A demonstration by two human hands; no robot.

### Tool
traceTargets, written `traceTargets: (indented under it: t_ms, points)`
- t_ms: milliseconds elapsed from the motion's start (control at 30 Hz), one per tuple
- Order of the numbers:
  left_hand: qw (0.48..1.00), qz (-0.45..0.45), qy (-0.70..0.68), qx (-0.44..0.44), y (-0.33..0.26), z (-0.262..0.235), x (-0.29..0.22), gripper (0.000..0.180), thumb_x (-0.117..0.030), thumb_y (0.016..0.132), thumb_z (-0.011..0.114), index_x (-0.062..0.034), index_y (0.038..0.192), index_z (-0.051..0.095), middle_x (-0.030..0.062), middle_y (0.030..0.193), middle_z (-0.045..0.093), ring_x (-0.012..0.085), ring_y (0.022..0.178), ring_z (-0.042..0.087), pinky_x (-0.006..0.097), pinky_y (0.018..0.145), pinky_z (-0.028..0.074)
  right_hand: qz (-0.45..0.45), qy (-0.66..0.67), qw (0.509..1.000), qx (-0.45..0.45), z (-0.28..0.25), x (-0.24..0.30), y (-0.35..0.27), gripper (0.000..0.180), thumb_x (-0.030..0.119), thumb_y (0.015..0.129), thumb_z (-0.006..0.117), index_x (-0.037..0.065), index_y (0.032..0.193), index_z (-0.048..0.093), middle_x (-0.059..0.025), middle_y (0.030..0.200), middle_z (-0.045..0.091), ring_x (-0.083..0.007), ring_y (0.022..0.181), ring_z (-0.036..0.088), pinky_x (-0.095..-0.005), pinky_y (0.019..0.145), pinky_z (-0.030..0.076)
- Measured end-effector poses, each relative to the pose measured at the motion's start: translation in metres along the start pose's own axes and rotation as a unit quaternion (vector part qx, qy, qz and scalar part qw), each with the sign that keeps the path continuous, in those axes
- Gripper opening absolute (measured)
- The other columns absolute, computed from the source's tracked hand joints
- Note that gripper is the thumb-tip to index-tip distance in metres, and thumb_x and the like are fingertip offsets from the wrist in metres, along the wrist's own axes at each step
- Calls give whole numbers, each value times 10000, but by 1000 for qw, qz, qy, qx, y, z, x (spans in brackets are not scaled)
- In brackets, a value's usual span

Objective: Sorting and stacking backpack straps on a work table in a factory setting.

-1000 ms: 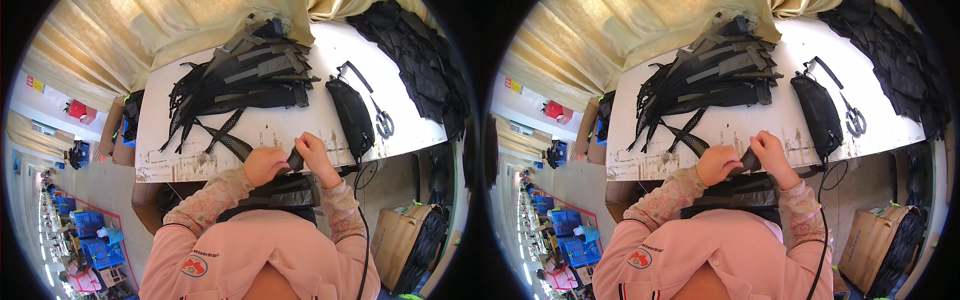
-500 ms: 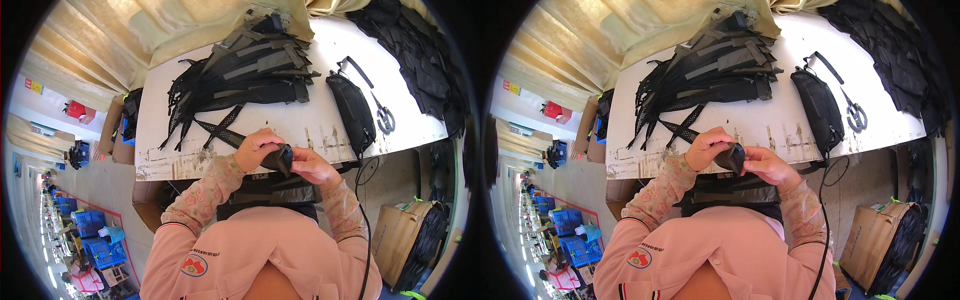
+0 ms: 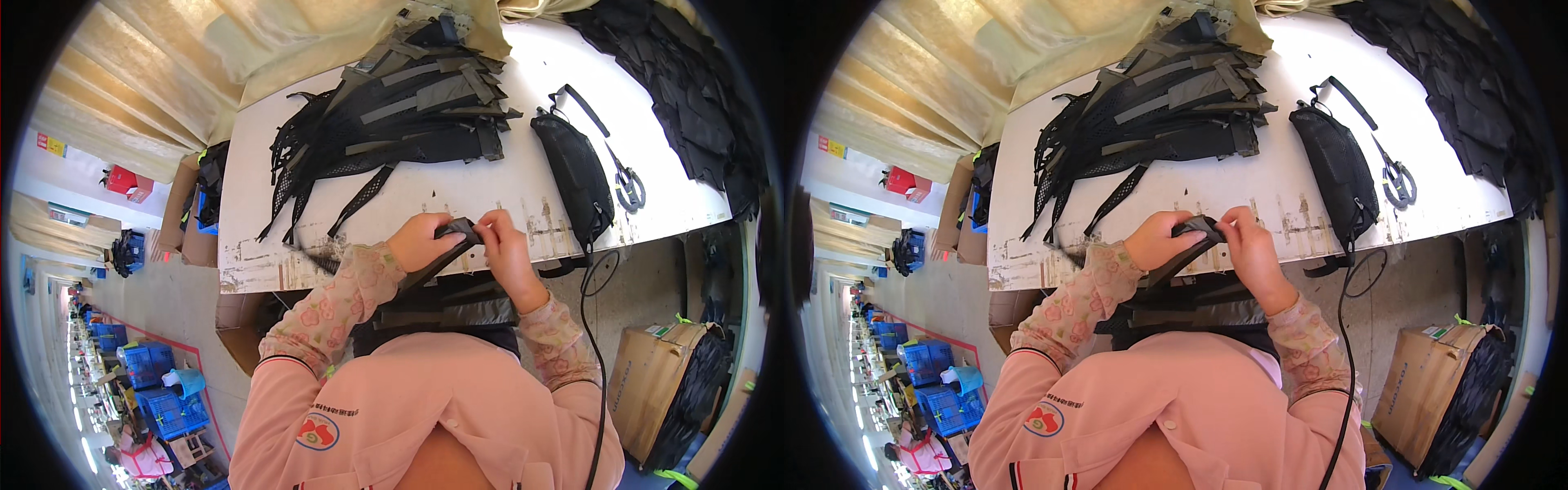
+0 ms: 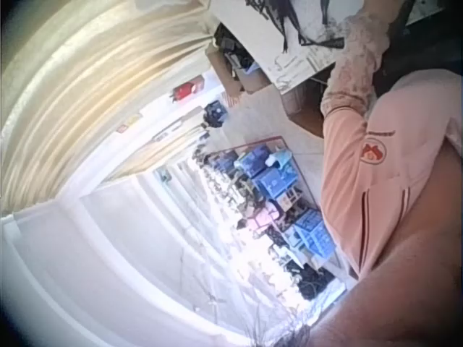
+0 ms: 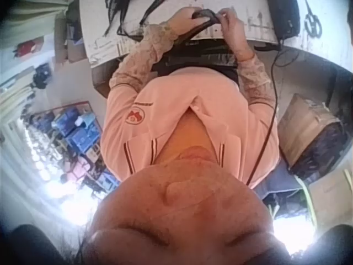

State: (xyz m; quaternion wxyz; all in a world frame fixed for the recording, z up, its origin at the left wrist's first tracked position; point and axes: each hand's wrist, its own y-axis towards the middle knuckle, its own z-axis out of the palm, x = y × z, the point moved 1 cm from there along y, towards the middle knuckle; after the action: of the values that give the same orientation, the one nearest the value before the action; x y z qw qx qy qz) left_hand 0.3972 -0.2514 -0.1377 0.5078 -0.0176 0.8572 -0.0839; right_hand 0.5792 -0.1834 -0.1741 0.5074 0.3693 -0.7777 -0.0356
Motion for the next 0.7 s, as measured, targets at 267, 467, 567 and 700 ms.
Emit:
traceTargets:
  t_ms: [267,467,567,700]
  points:
    - [991,-91,-92,26,-5,-3,-10,380,-350,877,647,22,948,683,76,780,675,113,702,581,279,675,476,286,346,878,167,-12,5,2,120,127,915,588,25,978,594,0,748,569,-62,636,525,-219,548,473]
    - [960,-159,-220,73,-7,-6,-9,369,-334,831,713,2,980,682,32,849,674,101,769,579,265,729,473,248,322,897,174,-8,6,2,101,111,934,566,27,885,593,23,714,550,-41,625,493,-202,548,431]
    - [958,-136,-225,115,-10,-4,-3,378,-269,758,781,-6,1005,669,38,882,673,107,788,581,264,747,468,261,362,878,172,-6,9,2,113,110,946,552,24,879,583,34,681,534,-39,606,466,-208,534,405]
    - [960,-103,-207,156,-10,-2,7,422,-214,650,845,-4,970,668,39,882,672,109,820,584,270,767,465,141,247,947,148,-3,16,5,116,119,950,546,20,901,581,30,652,521,-52,589,439,-222,532,385]
